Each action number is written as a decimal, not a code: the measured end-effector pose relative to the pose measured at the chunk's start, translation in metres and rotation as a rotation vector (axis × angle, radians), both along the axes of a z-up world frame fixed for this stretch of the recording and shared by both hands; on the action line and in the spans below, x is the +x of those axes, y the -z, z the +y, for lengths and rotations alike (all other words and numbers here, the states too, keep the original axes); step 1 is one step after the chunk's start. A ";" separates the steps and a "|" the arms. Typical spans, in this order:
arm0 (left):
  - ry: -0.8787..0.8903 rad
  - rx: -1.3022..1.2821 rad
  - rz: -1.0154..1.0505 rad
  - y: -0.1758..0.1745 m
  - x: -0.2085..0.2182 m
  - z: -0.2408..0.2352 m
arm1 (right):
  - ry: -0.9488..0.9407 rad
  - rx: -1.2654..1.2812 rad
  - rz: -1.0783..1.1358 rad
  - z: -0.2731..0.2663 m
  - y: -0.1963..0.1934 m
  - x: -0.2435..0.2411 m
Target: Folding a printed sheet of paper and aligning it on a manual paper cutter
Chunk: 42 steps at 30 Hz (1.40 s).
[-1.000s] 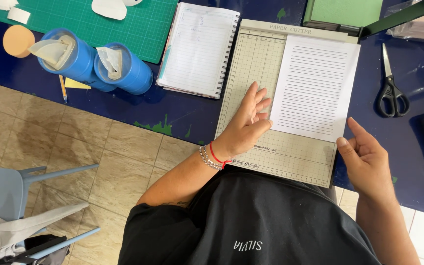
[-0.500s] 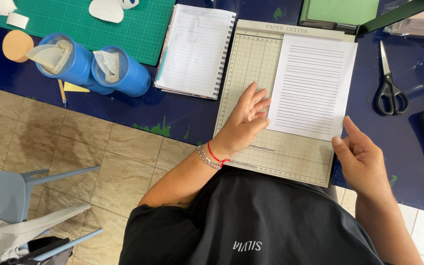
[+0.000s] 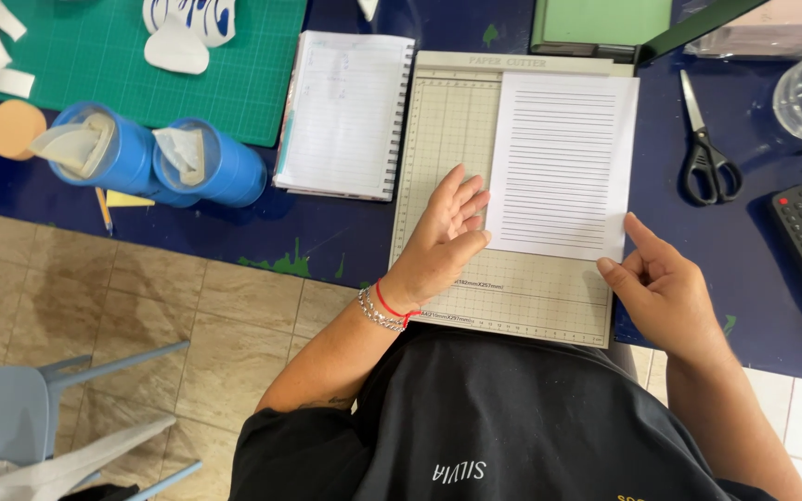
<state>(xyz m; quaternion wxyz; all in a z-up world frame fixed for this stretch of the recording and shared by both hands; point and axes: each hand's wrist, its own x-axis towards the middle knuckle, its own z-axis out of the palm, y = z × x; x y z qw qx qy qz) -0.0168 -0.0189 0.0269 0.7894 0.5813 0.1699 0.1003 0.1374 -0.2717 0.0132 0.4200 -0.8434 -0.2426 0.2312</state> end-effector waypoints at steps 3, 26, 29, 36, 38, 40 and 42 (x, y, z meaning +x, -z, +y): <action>0.001 0.006 -0.003 0.000 -0.002 0.000 | 0.021 0.060 0.034 0.000 0.005 0.000; -0.045 -0.048 -0.036 0.006 -0.004 0.002 | 0.070 0.286 0.087 0.003 0.019 0.001; -0.048 -0.050 -0.035 0.009 -0.004 0.003 | 0.067 0.306 0.092 0.002 0.024 0.003; -0.063 -0.055 -0.038 0.007 -0.004 0.002 | 0.147 0.485 0.309 -0.009 0.028 0.012; -0.065 -0.066 -0.051 0.010 -0.004 0.003 | 0.119 0.489 0.275 -0.015 0.026 0.012; -0.068 -0.074 -0.049 0.010 -0.004 0.004 | 0.115 0.487 0.272 -0.020 0.025 0.005; -0.069 -0.082 -0.051 0.011 -0.004 0.004 | 0.113 0.486 0.265 -0.024 0.024 -0.001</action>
